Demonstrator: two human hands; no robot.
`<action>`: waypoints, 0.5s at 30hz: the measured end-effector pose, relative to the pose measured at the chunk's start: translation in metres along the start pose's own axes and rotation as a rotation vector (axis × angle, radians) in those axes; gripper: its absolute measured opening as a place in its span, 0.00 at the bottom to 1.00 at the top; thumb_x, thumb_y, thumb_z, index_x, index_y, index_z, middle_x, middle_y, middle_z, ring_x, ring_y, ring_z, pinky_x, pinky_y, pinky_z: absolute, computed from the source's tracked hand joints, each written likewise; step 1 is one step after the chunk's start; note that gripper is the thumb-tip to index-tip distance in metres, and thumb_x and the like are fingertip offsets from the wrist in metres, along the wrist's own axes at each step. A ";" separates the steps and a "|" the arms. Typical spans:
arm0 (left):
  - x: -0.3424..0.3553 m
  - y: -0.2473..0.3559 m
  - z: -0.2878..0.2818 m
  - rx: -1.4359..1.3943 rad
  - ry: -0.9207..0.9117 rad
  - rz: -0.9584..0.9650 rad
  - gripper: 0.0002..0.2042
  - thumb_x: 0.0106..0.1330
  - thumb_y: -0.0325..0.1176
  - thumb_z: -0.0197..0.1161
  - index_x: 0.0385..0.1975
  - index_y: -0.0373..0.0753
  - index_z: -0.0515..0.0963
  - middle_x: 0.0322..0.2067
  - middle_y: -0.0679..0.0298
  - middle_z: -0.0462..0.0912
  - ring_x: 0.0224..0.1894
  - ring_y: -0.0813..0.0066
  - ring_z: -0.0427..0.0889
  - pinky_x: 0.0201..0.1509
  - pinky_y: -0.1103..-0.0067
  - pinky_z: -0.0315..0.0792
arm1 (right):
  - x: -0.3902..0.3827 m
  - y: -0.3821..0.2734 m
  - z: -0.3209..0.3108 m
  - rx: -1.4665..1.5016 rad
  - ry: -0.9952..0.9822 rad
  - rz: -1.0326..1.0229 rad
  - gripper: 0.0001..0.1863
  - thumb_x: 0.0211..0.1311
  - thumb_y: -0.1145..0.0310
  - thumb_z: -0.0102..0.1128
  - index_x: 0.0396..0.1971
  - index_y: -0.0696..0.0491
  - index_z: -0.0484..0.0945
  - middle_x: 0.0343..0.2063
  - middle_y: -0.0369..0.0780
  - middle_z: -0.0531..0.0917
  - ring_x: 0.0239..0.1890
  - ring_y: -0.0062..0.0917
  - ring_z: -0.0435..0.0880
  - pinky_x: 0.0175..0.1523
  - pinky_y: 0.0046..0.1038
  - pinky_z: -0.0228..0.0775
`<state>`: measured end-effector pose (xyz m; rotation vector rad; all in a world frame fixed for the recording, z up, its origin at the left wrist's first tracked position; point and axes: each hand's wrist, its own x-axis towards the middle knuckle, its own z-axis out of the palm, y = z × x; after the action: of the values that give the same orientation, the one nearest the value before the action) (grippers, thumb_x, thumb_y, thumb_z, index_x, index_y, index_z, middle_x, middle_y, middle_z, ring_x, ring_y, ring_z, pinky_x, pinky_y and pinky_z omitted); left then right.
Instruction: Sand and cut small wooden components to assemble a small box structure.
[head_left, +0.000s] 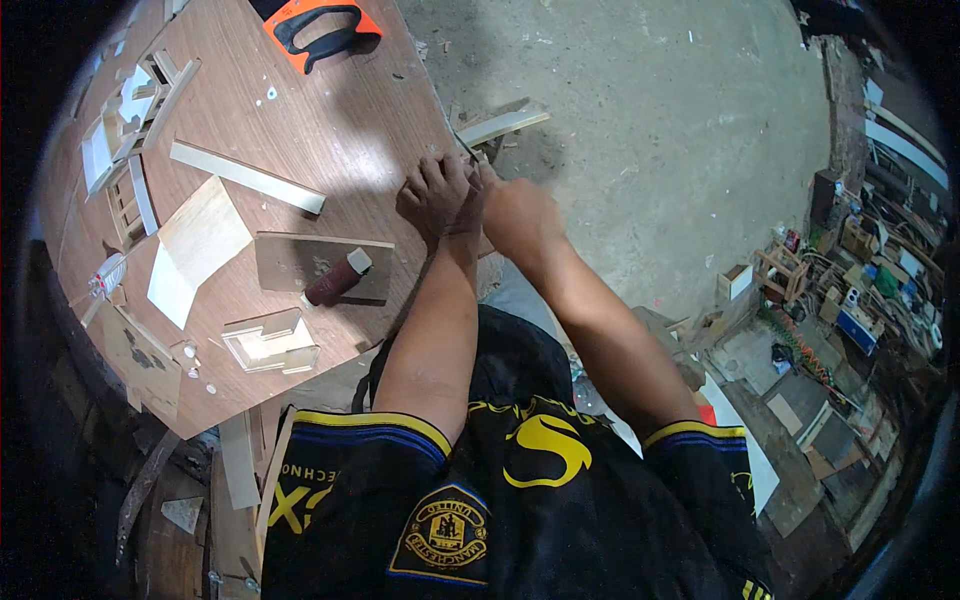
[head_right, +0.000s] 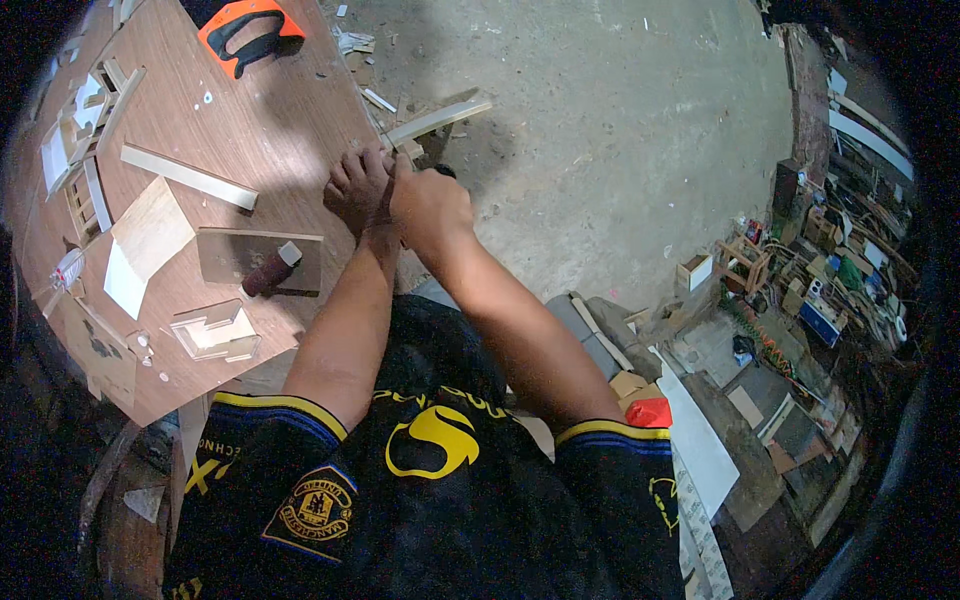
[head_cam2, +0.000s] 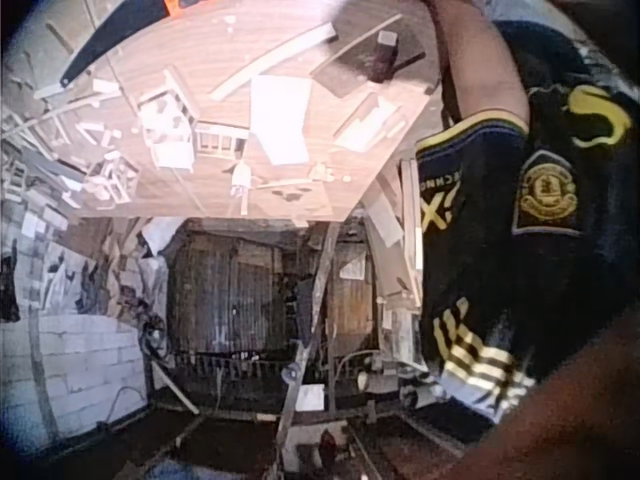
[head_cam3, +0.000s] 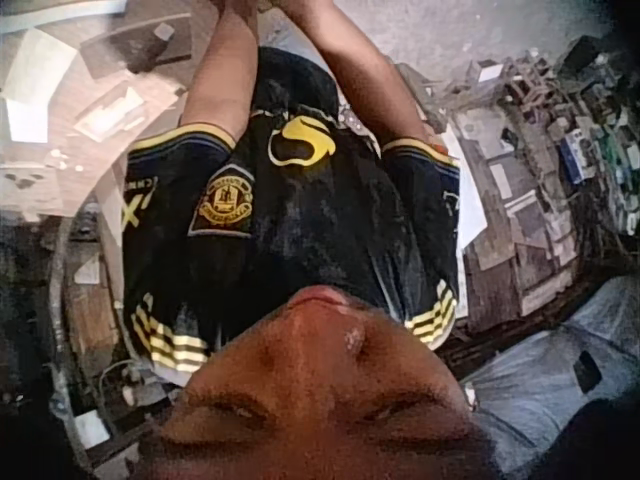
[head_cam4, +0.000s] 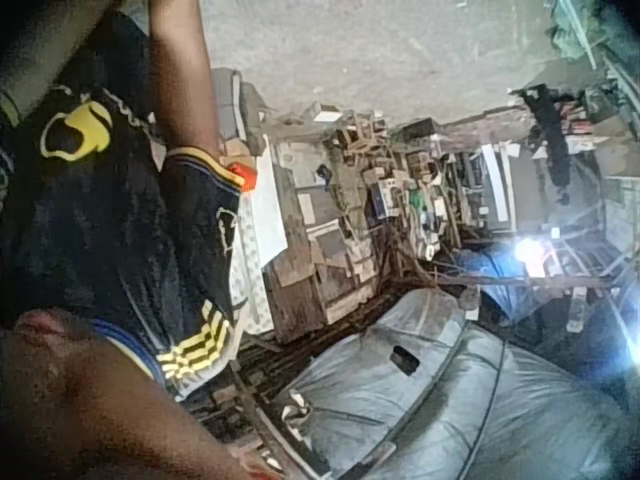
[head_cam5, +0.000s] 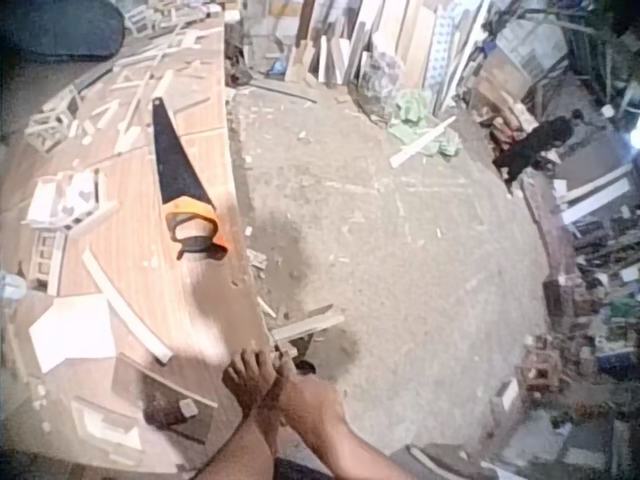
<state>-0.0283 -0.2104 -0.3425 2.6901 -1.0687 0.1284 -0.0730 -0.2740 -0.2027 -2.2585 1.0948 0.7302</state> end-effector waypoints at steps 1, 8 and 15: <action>0.001 0.001 0.003 -0.003 0.003 0.003 0.10 0.56 0.46 0.61 0.30 0.49 0.75 0.37 0.66 0.75 0.41 0.62 0.73 0.40 0.63 0.64 | 0.003 0.001 0.003 -0.004 0.020 0.036 0.18 0.61 0.72 0.44 0.49 0.60 0.73 0.27 0.53 0.83 0.33 0.47 0.84 0.36 0.46 0.76; 0.001 -0.002 -0.004 -0.028 0.003 -0.012 0.06 0.56 0.41 0.59 0.29 0.50 0.75 0.36 0.68 0.75 0.41 0.62 0.73 0.40 0.64 0.64 | 0.004 0.003 -0.005 -0.017 -0.034 -0.093 0.18 0.58 0.74 0.45 0.48 0.59 0.74 0.28 0.53 0.83 0.33 0.48 0.84 0.38 0.46 0.76; -0.003 -0.007 -0.004 -0.040 0.036 0.001 0.05 0.55 0.41 0.59 0.29 0.50 0.75 0.35 0.68 0.75 0.39 0.62 0.74 0.39 0.64 0.64 | 0.006 0.002 -0.015 -0.034 -0.075 -0.098 0.16 0.56 0.74 0.46 0.44 0.58 0.75 0.28 0.53 0.83 0.32 0.47 0.84 0.38 0.46 0.76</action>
<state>-0.0257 -0.2025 -0.3409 2.6416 -1.0513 0.1537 -0.0682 -0.2880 -0.1959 -2.2757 0.9369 0.7921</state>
